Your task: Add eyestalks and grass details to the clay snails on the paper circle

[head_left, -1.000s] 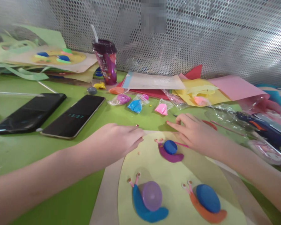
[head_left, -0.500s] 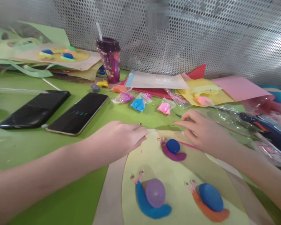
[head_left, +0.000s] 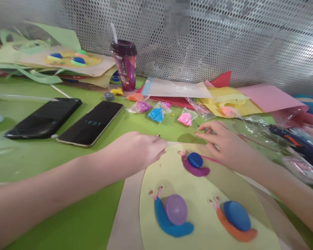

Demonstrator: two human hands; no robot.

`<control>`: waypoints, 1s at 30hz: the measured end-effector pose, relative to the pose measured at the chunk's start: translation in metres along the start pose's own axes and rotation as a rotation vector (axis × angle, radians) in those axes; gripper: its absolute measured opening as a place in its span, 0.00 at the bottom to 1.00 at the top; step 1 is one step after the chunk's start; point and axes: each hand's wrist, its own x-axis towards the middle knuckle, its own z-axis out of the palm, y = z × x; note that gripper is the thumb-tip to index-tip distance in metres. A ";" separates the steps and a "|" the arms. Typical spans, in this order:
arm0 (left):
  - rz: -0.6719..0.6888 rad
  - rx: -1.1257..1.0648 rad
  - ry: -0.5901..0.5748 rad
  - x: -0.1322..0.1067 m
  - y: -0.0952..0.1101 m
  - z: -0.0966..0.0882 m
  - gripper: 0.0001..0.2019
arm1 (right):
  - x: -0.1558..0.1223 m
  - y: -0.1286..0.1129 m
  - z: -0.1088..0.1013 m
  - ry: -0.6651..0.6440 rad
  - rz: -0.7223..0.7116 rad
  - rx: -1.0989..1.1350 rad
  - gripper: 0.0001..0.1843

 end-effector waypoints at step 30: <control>0.017 0.068 -0.054 0.002 0.000 0.000 0.11 | -0.002 -0.007 0.001 0.002 -0.065 -0.088 0.18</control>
